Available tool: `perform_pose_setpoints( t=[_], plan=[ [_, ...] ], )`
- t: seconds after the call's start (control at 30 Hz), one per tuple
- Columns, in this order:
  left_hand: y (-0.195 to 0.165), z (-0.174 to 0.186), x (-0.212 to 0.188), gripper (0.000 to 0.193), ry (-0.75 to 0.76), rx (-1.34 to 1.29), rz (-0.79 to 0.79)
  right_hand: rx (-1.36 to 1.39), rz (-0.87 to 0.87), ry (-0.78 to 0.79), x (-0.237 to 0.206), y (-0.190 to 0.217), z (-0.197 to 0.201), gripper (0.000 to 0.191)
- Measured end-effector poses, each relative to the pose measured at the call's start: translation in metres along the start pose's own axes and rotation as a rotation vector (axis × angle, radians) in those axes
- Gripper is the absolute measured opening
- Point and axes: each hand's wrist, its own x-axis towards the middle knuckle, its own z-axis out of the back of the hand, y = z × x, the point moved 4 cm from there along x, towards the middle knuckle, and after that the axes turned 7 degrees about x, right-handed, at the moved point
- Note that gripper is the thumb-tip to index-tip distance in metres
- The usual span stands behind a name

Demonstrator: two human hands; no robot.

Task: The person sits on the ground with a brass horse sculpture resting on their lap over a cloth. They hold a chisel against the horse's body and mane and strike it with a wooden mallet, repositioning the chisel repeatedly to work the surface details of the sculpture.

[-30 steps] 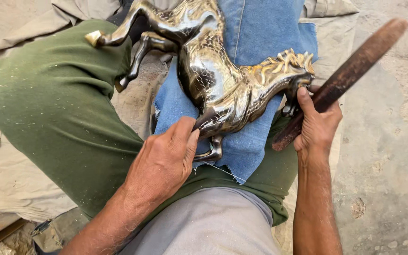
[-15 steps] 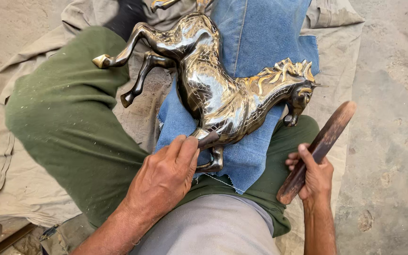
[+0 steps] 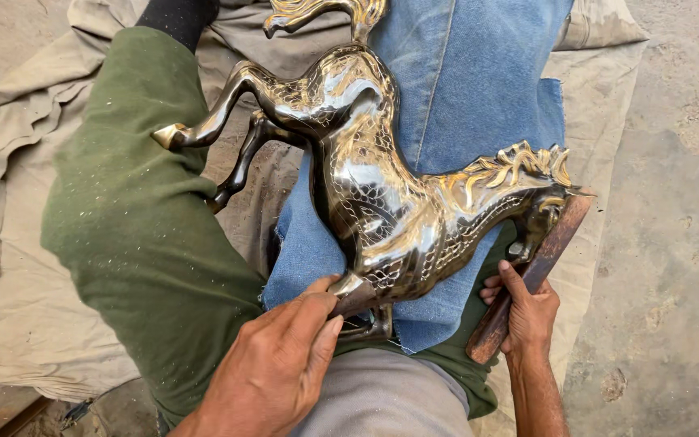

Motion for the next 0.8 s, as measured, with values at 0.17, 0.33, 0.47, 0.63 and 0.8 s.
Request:
perform_pose_setpoints(
  t=[0.17,0.33,0.47,0.63,0.8],
  plan=[
    [0.003,-0.004,-0.001,0.035,0.085,-0.125,0.076,-0.032,-0.007,-0.001,0.003,-0.001,-0.004,0.025],
    [-0.010,-0.023,-0.009,0.034,0.064,0.201,-0.133,-0.007,0.018,-0.002,0.009,-0.012,0.009,0.025],
    [0.000,-0.033,-0.017,0.032,0.077,0.299,-0.205,0.066,-0.005,-0.014,0.009,-0.015,0.017,0.023],
    [0.016,-0.039,-0.021,0.033,-0.061,0.297,-0.288,0.490,0.224,0.078,-0.008,0.046,0.011,0.038],
    [0.017,-0.040,-0.023,0.028,-0.116,0.243,-0.254,0.496,0.409,0.268,-0.024,0.138,-0.017,0.053]
  ],
)
